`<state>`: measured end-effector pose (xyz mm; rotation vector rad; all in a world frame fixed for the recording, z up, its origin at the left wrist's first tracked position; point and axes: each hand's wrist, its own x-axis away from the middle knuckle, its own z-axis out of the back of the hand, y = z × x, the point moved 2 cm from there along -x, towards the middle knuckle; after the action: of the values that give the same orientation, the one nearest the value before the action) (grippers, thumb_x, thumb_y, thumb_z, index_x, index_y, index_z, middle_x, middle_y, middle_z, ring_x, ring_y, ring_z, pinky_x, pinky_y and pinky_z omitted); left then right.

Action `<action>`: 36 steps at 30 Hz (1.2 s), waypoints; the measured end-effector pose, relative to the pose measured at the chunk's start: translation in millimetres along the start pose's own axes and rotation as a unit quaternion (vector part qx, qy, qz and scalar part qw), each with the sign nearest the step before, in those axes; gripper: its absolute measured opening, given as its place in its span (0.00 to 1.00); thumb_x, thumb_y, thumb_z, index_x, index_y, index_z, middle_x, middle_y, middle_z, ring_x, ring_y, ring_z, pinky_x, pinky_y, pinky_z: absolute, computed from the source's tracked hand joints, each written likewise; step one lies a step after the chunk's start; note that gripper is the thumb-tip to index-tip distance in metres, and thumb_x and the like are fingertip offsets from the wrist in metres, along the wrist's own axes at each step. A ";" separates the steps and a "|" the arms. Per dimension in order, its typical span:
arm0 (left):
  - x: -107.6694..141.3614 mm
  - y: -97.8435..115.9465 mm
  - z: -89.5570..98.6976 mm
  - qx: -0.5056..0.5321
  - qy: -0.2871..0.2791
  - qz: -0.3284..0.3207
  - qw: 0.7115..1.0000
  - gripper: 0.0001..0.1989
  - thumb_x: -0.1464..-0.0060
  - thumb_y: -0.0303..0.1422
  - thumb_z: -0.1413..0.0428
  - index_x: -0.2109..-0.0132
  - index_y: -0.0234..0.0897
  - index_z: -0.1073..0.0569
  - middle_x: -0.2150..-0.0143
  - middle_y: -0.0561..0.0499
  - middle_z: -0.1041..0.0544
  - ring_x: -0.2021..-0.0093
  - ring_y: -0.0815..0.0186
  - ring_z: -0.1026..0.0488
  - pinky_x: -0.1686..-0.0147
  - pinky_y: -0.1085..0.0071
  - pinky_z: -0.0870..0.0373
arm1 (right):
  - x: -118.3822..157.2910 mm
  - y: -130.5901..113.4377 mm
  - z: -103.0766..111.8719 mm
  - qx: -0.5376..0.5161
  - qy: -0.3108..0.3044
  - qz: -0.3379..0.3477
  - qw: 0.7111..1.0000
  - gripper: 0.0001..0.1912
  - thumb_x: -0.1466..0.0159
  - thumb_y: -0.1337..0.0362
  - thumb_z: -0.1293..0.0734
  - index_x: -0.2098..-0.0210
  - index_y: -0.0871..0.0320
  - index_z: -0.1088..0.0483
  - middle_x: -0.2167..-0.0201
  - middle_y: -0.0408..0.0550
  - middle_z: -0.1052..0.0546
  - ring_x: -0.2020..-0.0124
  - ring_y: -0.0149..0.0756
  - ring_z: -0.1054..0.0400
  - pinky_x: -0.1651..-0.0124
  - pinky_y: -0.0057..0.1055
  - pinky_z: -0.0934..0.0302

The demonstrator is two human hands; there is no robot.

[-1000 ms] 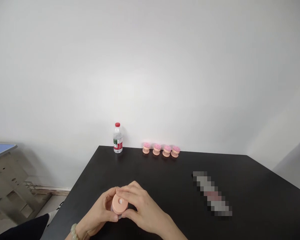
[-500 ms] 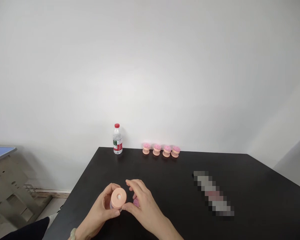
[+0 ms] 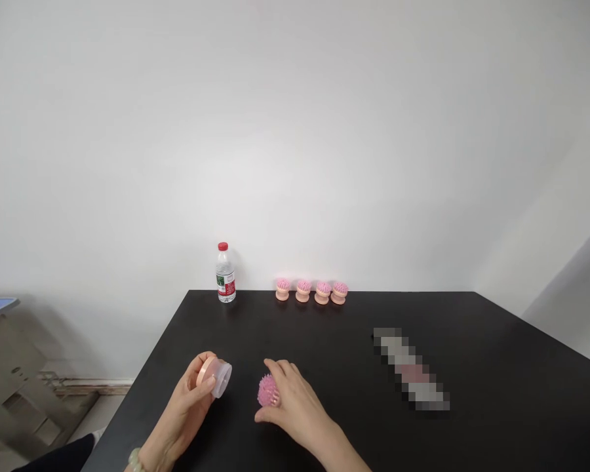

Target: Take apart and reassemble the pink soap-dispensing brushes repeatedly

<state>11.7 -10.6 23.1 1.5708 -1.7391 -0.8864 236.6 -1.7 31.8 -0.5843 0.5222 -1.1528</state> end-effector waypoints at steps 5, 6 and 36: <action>-1.1 -5.0 3.7 0.040 0.001 0.022 0.999 0.22 0.57 0.37 0.28 0.54 0.43 0.23 0.59 0.52 0.23 0.56 0.66 0.26 0.50 0.68 0.31 | -0.4 1.4 -14.5 0.003 -0.004 0.019 1.000 0.36 0.53 0.78 0.26 0.45 0.52 0.27 0.51 0.52 0.23 0.49 0.54 0.31 0.44 0.48 0.35; -0.6 -5.0 3.5 0.046 -0.003 0.029 0.999 0.22 0.58 0.37 0.27 0.55 0.41 0.22 0.60 0.52 0.23 0.56 0.66 0.26 0.49 0.68 0.31 | -0.3 2.1 -13.4 -0.010 0.007 0.022 1.000 0.33 0.53 0.79 0.28 0.48 0.52 0.26 0.53 0.51 0.23 0.50 0.52 0.30 0.44 0.47 0.35; 10.3 -13.0 -19.5 -0.130 -0.134 0.061 0.980 0.26 0.63 0.42 0.27 0.60 0.38 0.29 0.65 0.55 0.31 0.65 0.67 0.39 0.65 0.71 0.43 | 10.2 -23.3 -11.5 -0.340 0.028 0.117 0.933 0.30 0.54 0.75 0.21 0.54 0.49 0.28 0.48 0.48 0.24 0.41 0.49 0.32 0.38 0.45 0.39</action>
<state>34.1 -23.0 23.9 1.2058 -1.7937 -1.2540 216.4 -19.9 38.0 -1.0517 1.0286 -0.7437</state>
